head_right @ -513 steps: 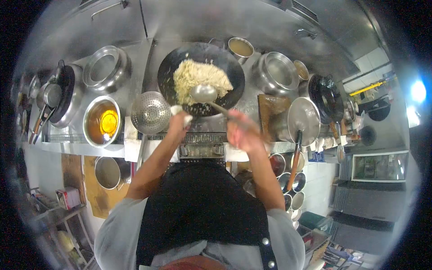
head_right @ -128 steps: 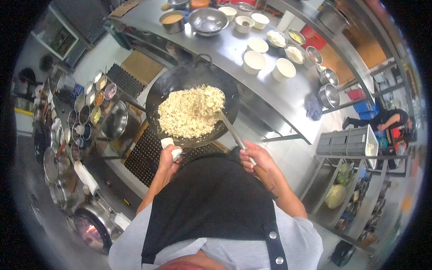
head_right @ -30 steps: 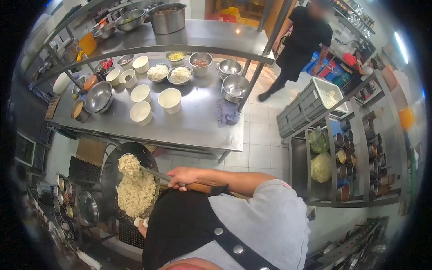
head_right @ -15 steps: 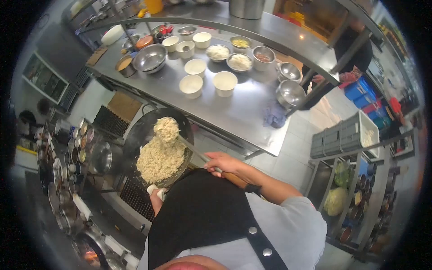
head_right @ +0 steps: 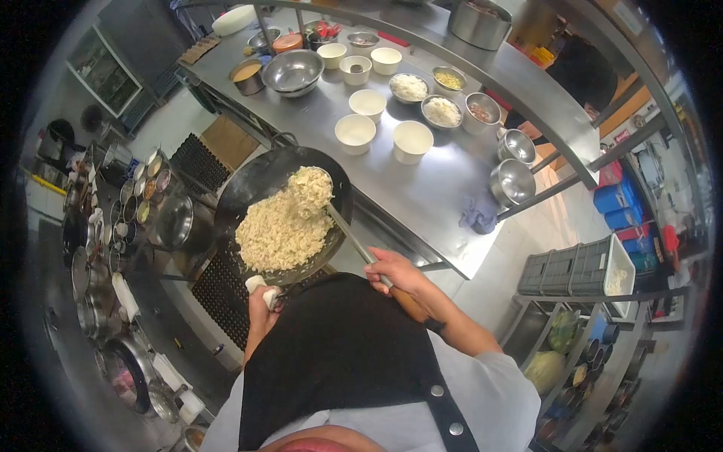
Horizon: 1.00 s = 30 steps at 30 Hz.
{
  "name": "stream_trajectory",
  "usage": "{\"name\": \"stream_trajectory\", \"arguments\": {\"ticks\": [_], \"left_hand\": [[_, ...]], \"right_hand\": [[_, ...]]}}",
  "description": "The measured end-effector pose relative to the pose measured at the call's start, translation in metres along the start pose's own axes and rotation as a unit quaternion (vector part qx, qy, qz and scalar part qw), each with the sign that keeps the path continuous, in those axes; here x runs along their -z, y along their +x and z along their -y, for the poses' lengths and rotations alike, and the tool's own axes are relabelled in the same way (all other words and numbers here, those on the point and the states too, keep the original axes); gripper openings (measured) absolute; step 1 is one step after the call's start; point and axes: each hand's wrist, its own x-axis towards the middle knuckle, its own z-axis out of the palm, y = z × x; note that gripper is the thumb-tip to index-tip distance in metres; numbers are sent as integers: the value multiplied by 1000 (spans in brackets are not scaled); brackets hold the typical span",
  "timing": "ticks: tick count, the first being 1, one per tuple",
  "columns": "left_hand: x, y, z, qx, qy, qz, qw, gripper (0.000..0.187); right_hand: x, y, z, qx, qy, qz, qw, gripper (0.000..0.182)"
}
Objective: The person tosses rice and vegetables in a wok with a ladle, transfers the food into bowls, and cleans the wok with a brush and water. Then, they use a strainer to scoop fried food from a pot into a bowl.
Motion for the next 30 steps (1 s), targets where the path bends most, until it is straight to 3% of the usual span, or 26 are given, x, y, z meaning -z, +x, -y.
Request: {"name": "stream_trajectory", "arguments": {"ticks": [9,22,30], "left_hand": [[2,15,5,18,4,45,999,10],[4,11,6,6,29,0,1000,12],[11,11,9,7,22,-23,999,13]], "right_hand": [[2,-1,2,4,14,-13,1000,28],[0,11,8,-6,3,2,1000,15],[-1,17,11,-17,6,11,1000,20]]}}
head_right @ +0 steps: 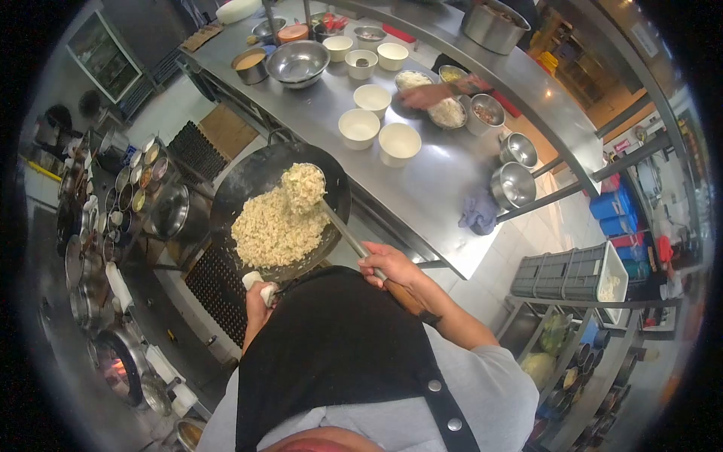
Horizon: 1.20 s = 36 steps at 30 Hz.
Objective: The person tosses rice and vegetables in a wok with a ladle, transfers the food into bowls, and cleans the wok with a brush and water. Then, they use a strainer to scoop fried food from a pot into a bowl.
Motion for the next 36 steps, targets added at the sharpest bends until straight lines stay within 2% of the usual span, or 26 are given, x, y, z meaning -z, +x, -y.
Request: {"name": "stream_trajectory", "arguments": {"ticks": [8,15,19,23,28,36], "left_hand": [[4,4,4,-8,-24,27,999,11],[-5,-5,-4,-7,2,6,1000,9],[-3,-2,-3,-1,-13,34,999,7],[-2,-2,-2,0,-22,52,998,7],[-3,-6,-5,1,-7,39,999,7],[-3,-7,-11,-2,-17,39,999,7]], "right_hand": [[6,1,-10,10,0,9,1000,28],[-4,-8,-9,8,-4,-7,1000,43],[-4,-11,-14,4,2,-15,1000,51],[-9,-15,-11,6,-1,-21,1000,53],[-9,-16,-12,-1,7,-29,1000,43],[-5,-15,-16,27,54,-2,998,44]]}}
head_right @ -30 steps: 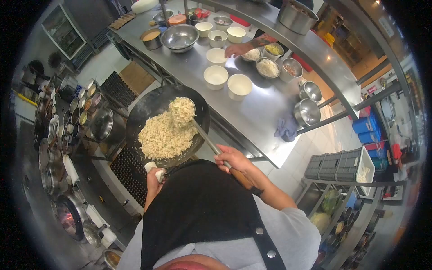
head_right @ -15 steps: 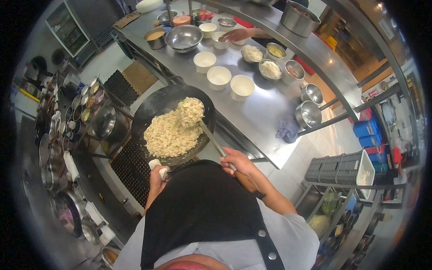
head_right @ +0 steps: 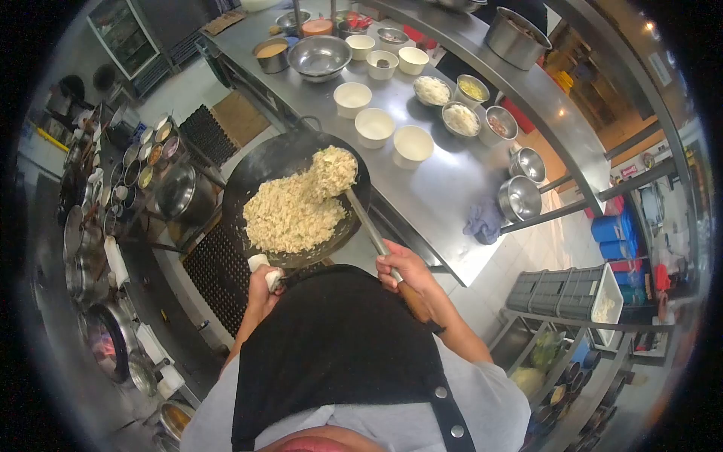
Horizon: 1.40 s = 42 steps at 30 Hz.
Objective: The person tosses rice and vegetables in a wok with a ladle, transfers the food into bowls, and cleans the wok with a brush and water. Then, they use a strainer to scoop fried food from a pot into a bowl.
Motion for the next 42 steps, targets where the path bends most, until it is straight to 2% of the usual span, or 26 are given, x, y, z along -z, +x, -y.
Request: {"name": "stream_trajectory", "arguments": {"ticks": [7,9,11,13,15,19,21,22,23,25,26,28,29,30,31,32,34,35,37,40,42], "left_hand": [[11,4,7,-14,-42,6,999,8],[16,14,9,-24,-60,28,998,8],[17,16,9,-29,-60,33,997,8],[12,13,5,-29,-65,-1,998,7],[11,12,3,-31,-59,9,998,7],[18,18,7,-30,-70,17,997,7],[18,17,8,-32,-70,15,997,7],[17,16,7,-33,-72,12,997,7],[16,18,6,-34,-74,7,997,7],[15,21,3,-33,-79,-1,996,7],[15,20,6,-33,-82,-6,996,7],[11,16,6,-28,-80,-22,996,7],[6,14,4,-26,-78,-33,996,7],[2,14,0,-28,-79,-39,996,7],[-1,9,0,-32,-79,-52,995,7],[-4,4,1,-36,-77,-64,994,7],[-9,-3,4,-42,-81,-75,993,6],[-12,-6,5,-49,-89,-79,992,6],[-15,-10,6,-52,-86,-81,992,5],[-16,-12,15,-43,-96,-94,990,5],[-14,-16,19,-36,-103,-106,988,5]], "right_hand": [[-14,-11,-6,36,46,-43,997,46],[-16,-15,0,52,87,-20,995,39],[-14,-18,6,66,88,-16,994,42],[-17,-22,18,89,119,-9,989,46],[-15,-23,30,102,104,-16,989,51],[-1,-10,48,143,47,-63,987,42],[14,7,58,151,-44,-104,982,37],[25,19,61,149,-69,-128,978,44],[39,40,63,148,-69,-127,978,44],[69,82,62,137,-290,-271,908,56],[81,97,54,135,-289,-269,908,56],[105,130,41,144,-468,-347,800,66],[131,148,31,143,-468,-342,802,66],[160,167,18,225,-558,-363,711,68],[161,170,15,301,-633,-376,606,70],[165,169,16,298,-631,-373,612,70],[121,144,40,190,-555,-381,714,72],[130,147,35,188,-551,-380,719,72],[145,154,30,233,-562,-396,688,73],[162,155,39,217,-587,-398,670,72],[162,154,41,228,-554,-402,692,73]]}}
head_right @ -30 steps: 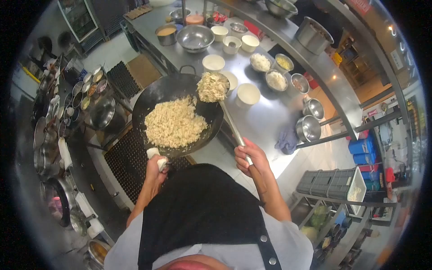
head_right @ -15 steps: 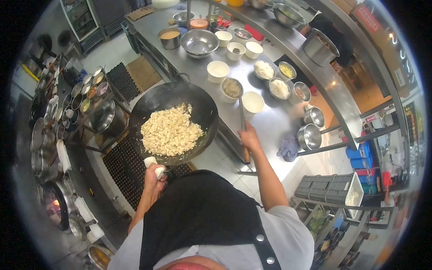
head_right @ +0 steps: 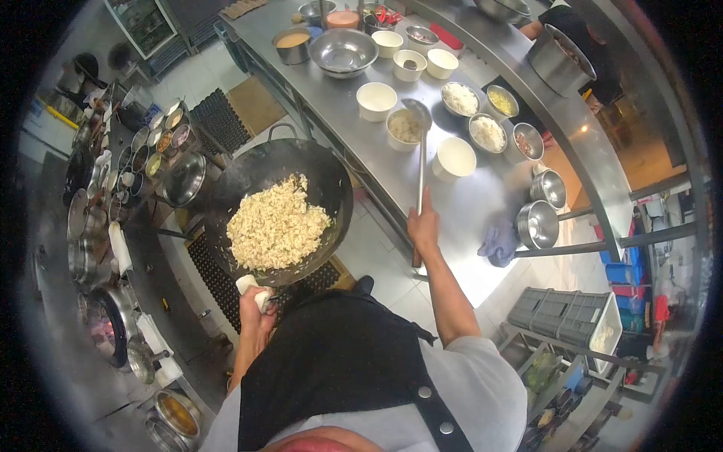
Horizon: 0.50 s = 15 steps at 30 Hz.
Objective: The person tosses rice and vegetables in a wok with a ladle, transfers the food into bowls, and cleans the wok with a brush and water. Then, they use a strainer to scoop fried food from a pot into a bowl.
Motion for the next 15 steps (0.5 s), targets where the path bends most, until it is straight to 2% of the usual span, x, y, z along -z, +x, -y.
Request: {"name": "stream_trajectory", "arguments": {"ticks": [5,7,8,9,10,11,12,14,15], "left_hand": [[1,1,-3,16,-16,21,1000,5],[6,7,-3,30,-23,38,999,6],[11,8,-5,42,-30,53,997,6],[13,3,-9,39,-33,49,997,6],[8,-3,-13,49,-48,75,995,7],[1,-7,-17,57,-63,102,991,7],[-7,-6,-21,58,-66,92,992,6],[-17,25,-43,33,-91,70,993,5],[-15,58,-54,9,-109,52,993,5]], "right_hand": [[38,-18,39,17,57,-36,998,74],[54,-42,51,217,97,-64,969,73],[64,-63,63,218,98,-61,969,73],[78,-91,85,94,210,82,970,73],[84,-112,97,-36,310,225,923,73],[70,-125,84,-112,332,312,883,70],[30,-136,61,32,299,284,910,71],[-39,-143,61,308,209,179,911,70],[-44,-142,96,316,205,181,908,70]]}}
